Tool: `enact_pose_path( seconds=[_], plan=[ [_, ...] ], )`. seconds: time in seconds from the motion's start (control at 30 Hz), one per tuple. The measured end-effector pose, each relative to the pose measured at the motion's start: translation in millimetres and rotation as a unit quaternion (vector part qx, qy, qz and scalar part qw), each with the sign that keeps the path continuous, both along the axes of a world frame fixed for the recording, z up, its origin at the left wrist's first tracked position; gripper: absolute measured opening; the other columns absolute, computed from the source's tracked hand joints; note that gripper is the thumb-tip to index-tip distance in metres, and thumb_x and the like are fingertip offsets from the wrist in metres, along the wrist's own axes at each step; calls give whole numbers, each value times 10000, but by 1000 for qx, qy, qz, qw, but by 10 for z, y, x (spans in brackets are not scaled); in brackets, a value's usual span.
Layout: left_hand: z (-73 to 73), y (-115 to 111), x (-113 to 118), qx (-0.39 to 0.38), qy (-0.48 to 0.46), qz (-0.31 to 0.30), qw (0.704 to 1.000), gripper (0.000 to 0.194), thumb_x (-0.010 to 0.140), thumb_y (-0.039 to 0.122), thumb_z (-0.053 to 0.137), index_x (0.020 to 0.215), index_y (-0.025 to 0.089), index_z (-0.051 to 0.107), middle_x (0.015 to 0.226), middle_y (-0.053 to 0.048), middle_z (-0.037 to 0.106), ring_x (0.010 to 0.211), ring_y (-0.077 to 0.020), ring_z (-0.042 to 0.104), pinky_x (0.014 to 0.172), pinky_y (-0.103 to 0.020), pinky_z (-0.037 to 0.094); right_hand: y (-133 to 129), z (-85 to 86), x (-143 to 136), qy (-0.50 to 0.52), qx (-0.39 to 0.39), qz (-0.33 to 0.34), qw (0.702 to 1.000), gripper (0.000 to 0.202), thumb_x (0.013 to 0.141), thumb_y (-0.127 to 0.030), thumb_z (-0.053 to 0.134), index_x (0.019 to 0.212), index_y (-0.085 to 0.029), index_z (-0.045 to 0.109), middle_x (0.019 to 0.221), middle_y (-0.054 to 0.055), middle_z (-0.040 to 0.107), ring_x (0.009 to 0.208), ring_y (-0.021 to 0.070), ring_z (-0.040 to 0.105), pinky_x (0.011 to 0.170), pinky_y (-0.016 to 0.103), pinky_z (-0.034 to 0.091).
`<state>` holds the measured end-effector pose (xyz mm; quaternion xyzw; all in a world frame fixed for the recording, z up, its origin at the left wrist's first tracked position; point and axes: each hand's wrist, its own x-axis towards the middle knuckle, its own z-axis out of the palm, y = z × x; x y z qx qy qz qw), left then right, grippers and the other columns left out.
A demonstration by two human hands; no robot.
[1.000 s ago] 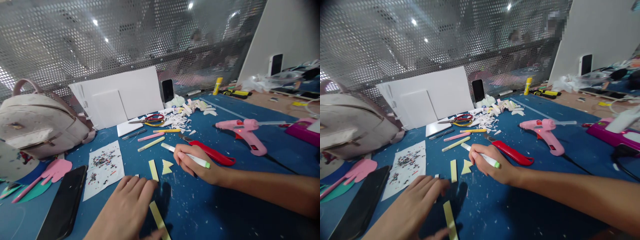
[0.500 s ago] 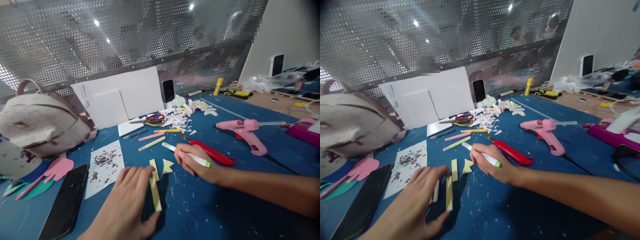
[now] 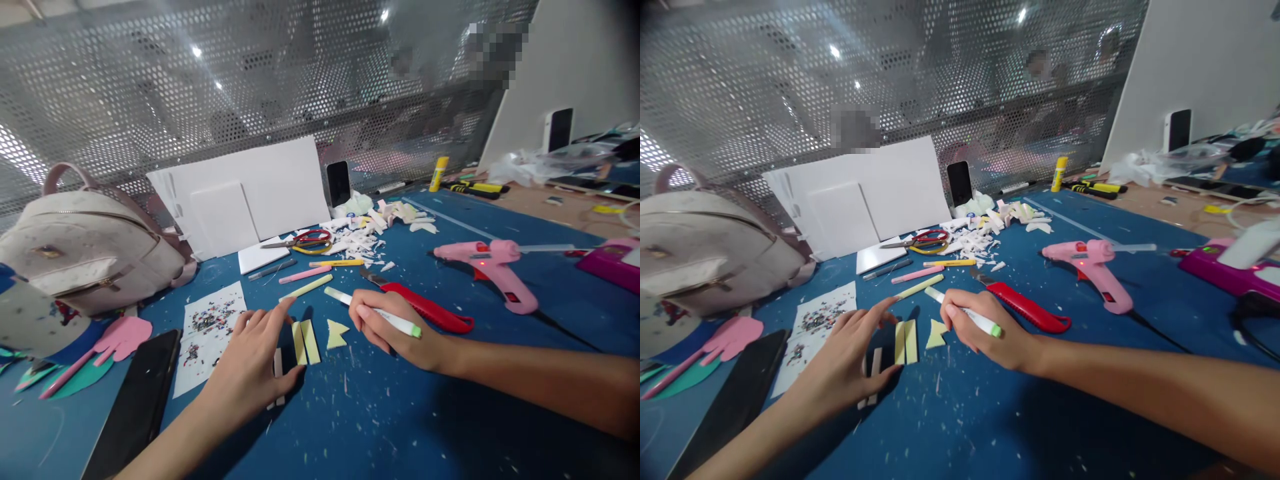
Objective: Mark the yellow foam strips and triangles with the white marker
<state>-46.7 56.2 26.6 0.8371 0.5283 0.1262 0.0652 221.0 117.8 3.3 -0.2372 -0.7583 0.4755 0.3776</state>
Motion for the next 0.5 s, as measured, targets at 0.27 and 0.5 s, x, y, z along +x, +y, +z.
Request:
enact_pose_path(
  seconds=[0.27,0.5],
  plan=[
    [-4,-48,129,9,-11,-16,1000,893,832,250,696,1532,290,141,1237,-76,608,1111,-319,541,1009,-520,350,-23,9,17,-14,6,-7,1000,349,1068,-410,387,820,-200,513,474,-92,444,397,78,386,456,226,342],
    [-7,-112,184,11,-8,-11,1000,876,845,267,693,1529,298,147,1267,-73,607,1131,-323,543,1056,-557,314,-2,8,-1,-59,27,-16,998,327,1072,-429,362,858,-217,489,534,-77,476,471,102,453,511,240,391]
  ],
)
